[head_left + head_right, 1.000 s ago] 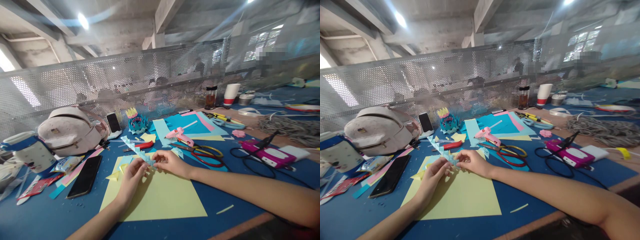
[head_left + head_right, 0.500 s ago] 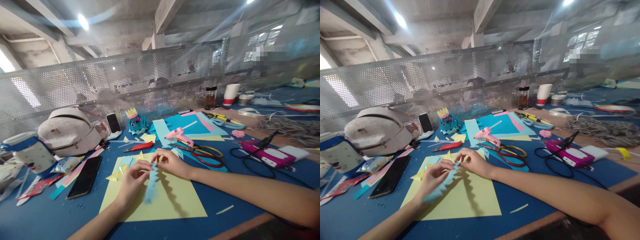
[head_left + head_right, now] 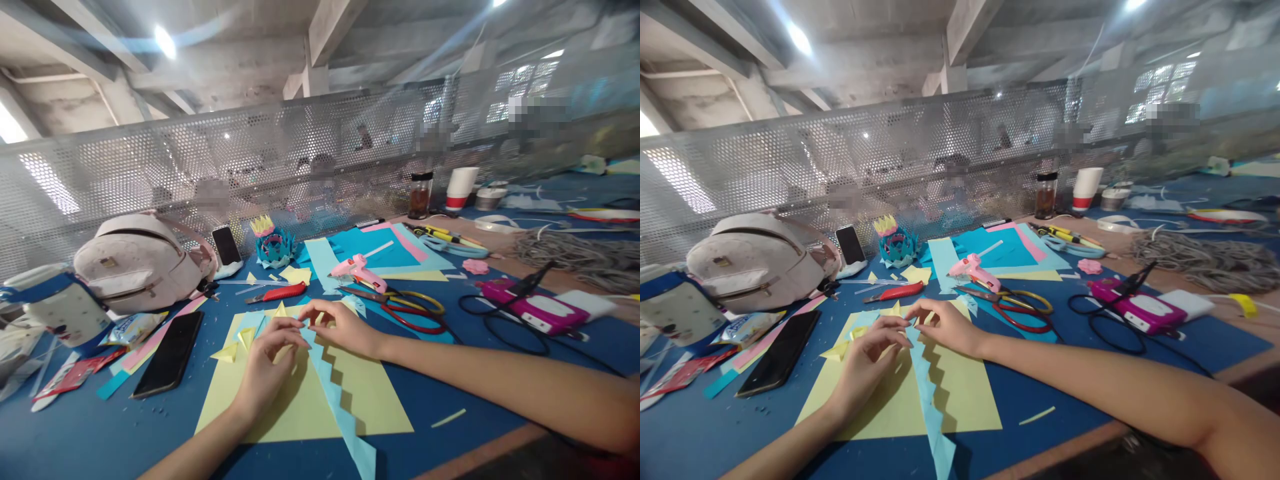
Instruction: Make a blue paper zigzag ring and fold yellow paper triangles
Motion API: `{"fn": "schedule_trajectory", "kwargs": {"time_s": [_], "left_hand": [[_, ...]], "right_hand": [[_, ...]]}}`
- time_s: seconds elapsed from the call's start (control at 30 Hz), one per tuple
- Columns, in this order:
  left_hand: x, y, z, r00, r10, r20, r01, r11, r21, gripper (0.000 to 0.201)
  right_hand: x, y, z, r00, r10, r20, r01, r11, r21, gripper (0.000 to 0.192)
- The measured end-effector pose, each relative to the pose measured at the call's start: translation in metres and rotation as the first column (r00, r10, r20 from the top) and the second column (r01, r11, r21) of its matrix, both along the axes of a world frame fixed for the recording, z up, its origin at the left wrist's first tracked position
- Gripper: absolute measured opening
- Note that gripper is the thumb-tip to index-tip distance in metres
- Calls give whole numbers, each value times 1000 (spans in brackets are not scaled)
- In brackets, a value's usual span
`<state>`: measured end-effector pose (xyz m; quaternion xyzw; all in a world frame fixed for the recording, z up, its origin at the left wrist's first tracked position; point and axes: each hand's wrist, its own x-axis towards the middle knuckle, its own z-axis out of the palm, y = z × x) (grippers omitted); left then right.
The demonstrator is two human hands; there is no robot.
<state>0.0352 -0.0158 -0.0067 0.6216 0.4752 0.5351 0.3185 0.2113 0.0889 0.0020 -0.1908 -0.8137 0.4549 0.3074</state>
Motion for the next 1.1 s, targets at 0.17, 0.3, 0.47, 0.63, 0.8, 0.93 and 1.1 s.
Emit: {"fn": "schedule_trajectory", "kwargs": {"time_s": [0.17, 0.3, 0.47, 0.63, 0.8, 0.93, 1.1], "left_hand": [[-2, 1, -1, 1000, -4, -11, 4, 1000, 5, 19], [-2, 0, -1, 1000, -10, -10, 10, 1000, -6, 19], [0, 2, -3, 999, -19, 47, 18, 1000, 10, 17], [2, 2, -1, 992, -8, 128, 12, 999, -32, 13], [2, -13, 8, 984, -55, -167, 79, 988, 136, 11], [6, -29, 11, 841, -281, -463, 424, 873, 240, 22], [8, -34, 11, 785, -296, -543, 460, 866, 193, 26]], "right_hand": [[0, 1, -1, 1000, -3, -3, 3, 1000, -12, 17], [1, 1, -1, 1000, -1, -3, 1, 1000, -8, 17], [1, -1, 3, 1000, -6, -8, 5, 1000, -13, 30], [2, -4, 7, 1000, -13, 1, 13, 1000, -24, 39], [6, -3, 2, 979, 183, -86, -193, 971, -140, 54], [6, 0, -5, 980, 100, -170, -126, 980, -151, 63], [8, 15, 19, 990, -2, -142, -6, 999, -53, 47]]}}
